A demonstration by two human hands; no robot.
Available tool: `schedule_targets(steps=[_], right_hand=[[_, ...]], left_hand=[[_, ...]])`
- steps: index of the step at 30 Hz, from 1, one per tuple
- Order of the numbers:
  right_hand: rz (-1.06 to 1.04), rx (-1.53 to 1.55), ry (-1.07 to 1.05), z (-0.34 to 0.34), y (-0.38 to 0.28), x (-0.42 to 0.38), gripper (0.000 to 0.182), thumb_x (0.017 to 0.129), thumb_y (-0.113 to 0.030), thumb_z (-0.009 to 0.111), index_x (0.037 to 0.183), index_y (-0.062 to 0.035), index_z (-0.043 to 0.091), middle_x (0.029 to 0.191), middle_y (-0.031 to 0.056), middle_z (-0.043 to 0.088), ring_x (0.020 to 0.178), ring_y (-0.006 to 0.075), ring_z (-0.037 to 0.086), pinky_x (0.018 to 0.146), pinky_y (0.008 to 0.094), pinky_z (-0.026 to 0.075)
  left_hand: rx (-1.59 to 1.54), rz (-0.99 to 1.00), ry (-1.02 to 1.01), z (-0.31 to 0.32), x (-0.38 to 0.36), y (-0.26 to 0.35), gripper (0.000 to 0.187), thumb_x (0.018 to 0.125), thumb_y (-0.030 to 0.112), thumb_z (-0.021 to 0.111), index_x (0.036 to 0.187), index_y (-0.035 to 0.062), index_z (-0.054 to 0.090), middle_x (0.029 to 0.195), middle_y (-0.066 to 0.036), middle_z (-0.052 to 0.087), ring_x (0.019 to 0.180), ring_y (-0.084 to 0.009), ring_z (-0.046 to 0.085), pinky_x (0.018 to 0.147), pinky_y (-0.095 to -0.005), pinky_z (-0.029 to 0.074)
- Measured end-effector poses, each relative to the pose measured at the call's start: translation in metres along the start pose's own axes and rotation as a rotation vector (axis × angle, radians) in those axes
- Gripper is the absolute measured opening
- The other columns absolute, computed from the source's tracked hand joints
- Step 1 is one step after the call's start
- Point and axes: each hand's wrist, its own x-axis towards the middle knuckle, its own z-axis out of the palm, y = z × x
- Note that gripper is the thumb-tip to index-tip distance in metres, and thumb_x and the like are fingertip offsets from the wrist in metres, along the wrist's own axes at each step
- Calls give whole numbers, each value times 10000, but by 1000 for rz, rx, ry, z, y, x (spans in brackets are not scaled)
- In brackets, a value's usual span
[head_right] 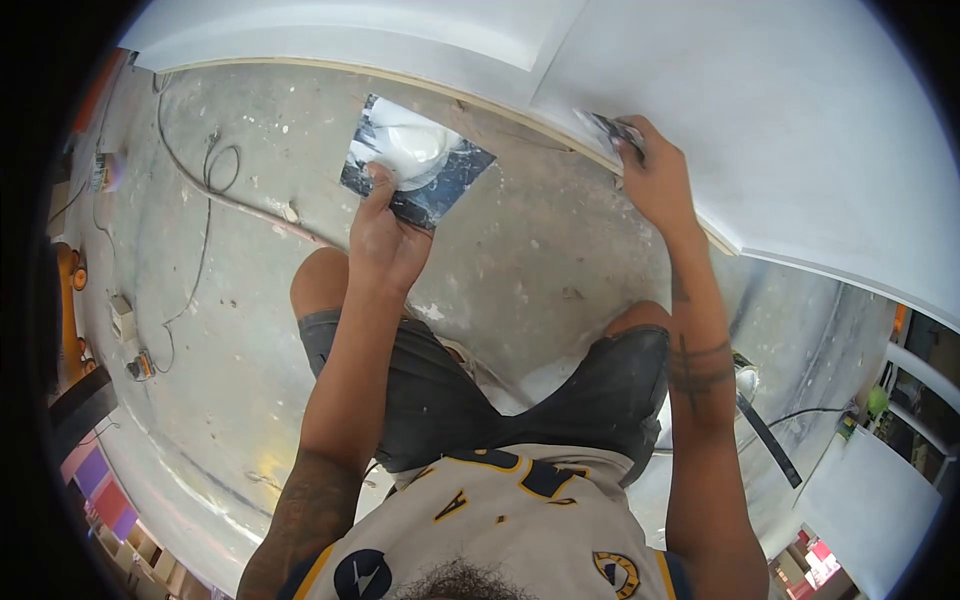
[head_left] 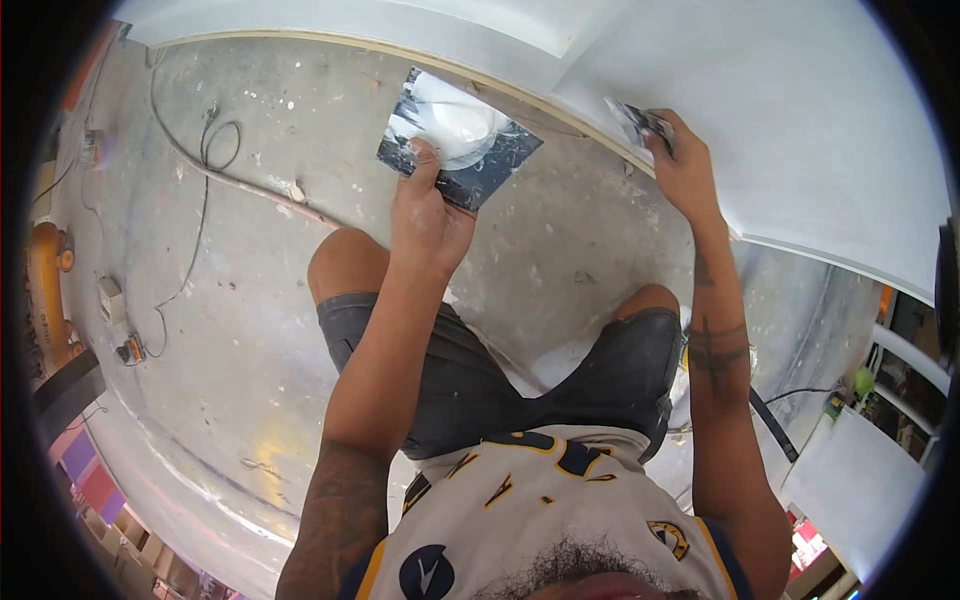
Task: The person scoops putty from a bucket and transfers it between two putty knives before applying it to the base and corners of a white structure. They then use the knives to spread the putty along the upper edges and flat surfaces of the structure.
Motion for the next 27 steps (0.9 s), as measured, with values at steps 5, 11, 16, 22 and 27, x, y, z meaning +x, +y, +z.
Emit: schedule_targets(steps=[5,11,16,22,27], right_hand=[[-2,-140,55,16,5,19,272,910,-95,625,1176,-39,627,962,241,678,846,381,658,782,371,508],[194,801,159,-10,12,-39,310,968,-78,604,1273,-22,597,1086,47,681,1067,176,629,953,328,465],[149,1366,183,-31,85,-122,406,963,-120,617,1359,-144,530,1237,76,605,1165,265,554,937,495,461],[24,1570,216,-41,107,-158,231,933,-146,677,1112,-185,537,1038,79,616,1016,288,562,869,475,442],[98,1543,309,-33,123,-169,327,925,-191,701,1216,-182,553,1099,52,628,1010,240,565,866,450,449]], left_hand=[[-108,-141,82,6,-3,-3,349,1055,268,478,1322,48,526,1306,-93,614,1200,-252,598,1048,-428,483],[-108,-56,148,26,-40,19,371,1017,384,545,1293,139,577,1230,-31,658,1123,-235,636,988,-432,511],[34,51,349,40,-67,22,351,1071,337,417,1229,63,570,1027,-70,680,712,-182,701,591,-316,606],[-19,-60,253,27,-75,11,369,1067,416,396,1193,109,558,965,-47,652,674,-196,712,454,-280,552],[-10,-77,261,26,-67,0,389,1071,414,380,1151,69,541,857,-68,630,696,-205,693,573,-303,578]])
